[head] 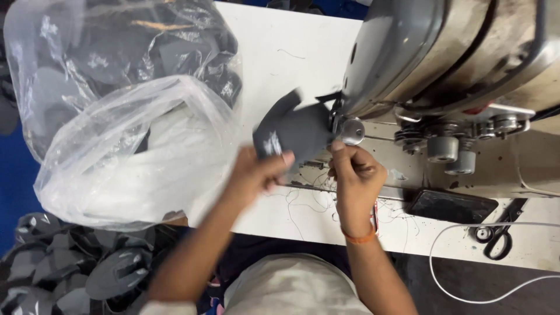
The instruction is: The person operates a sewing machine to stitch the edges of dark gray fabric masks. They handle the masks, guide them under the needle, and use a pair of scissors to cut threads.
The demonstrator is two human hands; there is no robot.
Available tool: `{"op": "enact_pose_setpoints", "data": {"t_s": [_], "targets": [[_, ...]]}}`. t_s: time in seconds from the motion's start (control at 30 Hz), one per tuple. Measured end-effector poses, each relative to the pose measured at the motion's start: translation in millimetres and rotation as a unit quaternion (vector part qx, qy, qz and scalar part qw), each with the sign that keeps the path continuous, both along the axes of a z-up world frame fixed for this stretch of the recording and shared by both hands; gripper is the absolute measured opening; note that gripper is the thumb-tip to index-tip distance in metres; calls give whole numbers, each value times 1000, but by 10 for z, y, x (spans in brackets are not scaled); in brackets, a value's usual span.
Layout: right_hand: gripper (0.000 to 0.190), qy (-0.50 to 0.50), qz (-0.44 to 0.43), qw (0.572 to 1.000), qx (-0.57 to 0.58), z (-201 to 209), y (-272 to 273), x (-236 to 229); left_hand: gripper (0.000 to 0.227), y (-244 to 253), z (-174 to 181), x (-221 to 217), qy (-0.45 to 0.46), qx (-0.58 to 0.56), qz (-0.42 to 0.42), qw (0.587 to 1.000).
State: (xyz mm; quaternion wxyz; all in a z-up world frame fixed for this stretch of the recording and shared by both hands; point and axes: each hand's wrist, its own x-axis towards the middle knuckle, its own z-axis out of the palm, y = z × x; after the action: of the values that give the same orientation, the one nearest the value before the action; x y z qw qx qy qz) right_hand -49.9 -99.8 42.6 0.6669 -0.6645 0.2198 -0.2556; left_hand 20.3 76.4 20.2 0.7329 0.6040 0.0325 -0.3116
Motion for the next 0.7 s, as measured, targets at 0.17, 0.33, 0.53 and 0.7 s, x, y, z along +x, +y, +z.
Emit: {"op": "enact_pose_setpoints", "data": {"t_s": [0.17, 0.33, 0.53, 0.7], "targets": [[19, 60, 106, 990, 77, 17, -40, -135, 29, -400, -2, -678, 16, -104, 109, 988], [16, 14, 151, 977, 147, -139, -88, -152, 27, -519, -21, -724, -22, -101, 110, 989], [13, 52, 78, 994, 62, 40, -165, -99, 22, -666, 27, -631, -39, -115, 120, 985], [25, -87, -163, 805, -564, -16, -1139, -524, 24, -731, 7, -521, -29, -125, 136, 982]]}}
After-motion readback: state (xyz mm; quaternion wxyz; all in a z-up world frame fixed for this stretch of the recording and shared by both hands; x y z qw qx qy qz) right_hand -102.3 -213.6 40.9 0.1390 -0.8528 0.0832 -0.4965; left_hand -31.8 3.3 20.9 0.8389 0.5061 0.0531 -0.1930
